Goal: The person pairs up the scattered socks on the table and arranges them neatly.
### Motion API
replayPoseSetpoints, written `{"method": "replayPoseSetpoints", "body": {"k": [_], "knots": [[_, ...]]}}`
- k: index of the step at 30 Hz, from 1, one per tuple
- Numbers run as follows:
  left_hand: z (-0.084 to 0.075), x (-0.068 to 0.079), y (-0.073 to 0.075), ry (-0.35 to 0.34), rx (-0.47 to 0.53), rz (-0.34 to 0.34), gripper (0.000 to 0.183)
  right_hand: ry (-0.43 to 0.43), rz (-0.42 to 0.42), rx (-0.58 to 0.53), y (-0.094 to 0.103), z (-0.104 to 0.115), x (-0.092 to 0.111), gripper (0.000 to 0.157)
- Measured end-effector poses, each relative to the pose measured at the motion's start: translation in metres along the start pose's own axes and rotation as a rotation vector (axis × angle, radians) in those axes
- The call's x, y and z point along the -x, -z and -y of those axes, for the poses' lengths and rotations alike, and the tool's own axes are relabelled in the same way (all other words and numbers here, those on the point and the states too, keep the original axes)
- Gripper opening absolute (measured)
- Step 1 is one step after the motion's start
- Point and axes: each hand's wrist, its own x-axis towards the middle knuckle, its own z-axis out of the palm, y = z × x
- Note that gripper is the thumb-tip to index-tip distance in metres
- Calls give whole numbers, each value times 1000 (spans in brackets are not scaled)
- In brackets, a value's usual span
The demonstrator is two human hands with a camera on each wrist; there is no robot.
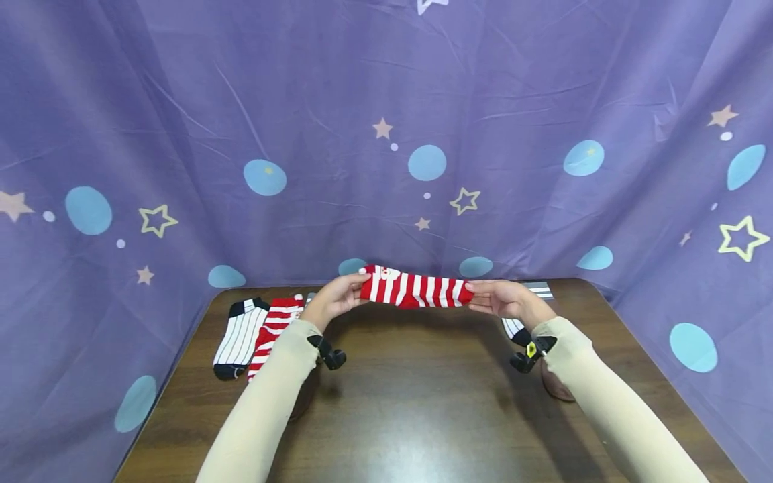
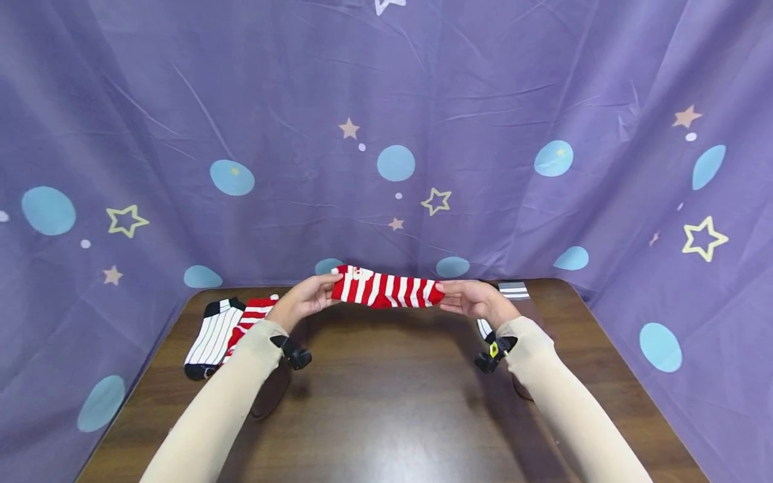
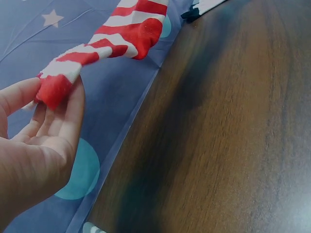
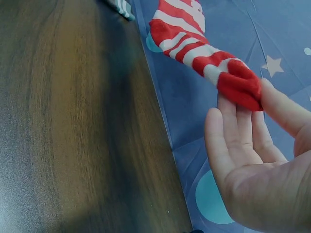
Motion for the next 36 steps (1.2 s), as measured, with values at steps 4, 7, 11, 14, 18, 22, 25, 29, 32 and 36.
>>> {"method": "replayPoseSetpoints", "body": {"k": [4, 7, 11, 14, 18, 22, 25, 29, 32, 36], "knots": [[1, 3, 1, 20, 9, -5, 16, 19, -9, 19, -2, 2, 0, 16], [3, 4, 2, 25, 8, -5, 14, 56, -1, -8, -5, 4, 0, 13], [7, 1, 3, 27, -1, -3, 15, 94, -10, -50, -8, 5, 0, 12], [9, 0, 3, 27, -13, -4, 16, 104, -42, -45, -9, 6, -2, 13], [10, 2, 5, 29, -29, -7, 14, 112, -56, -15, -11, 5, -2, 17], [10, 4, 7, 36, -27, -3, 12, 109, -54, 17, -12, 3, -3, 18], [10, 5, 8, 43, -21, -4, 12, 103, -57, 45, -12, 1, -5, 16], [10, 5, 9, 44, -24, -7, 12, 104, -69, 69, -14, 1, -6, 13], [10, 5, 9, 40, -26, -6, 13, 105, -93, 77, -14, 1, -8, 11], [9, 5, 10, 35, -28, -10, 14, 109, -108, 66, -14, 1, -11, 10]]}}
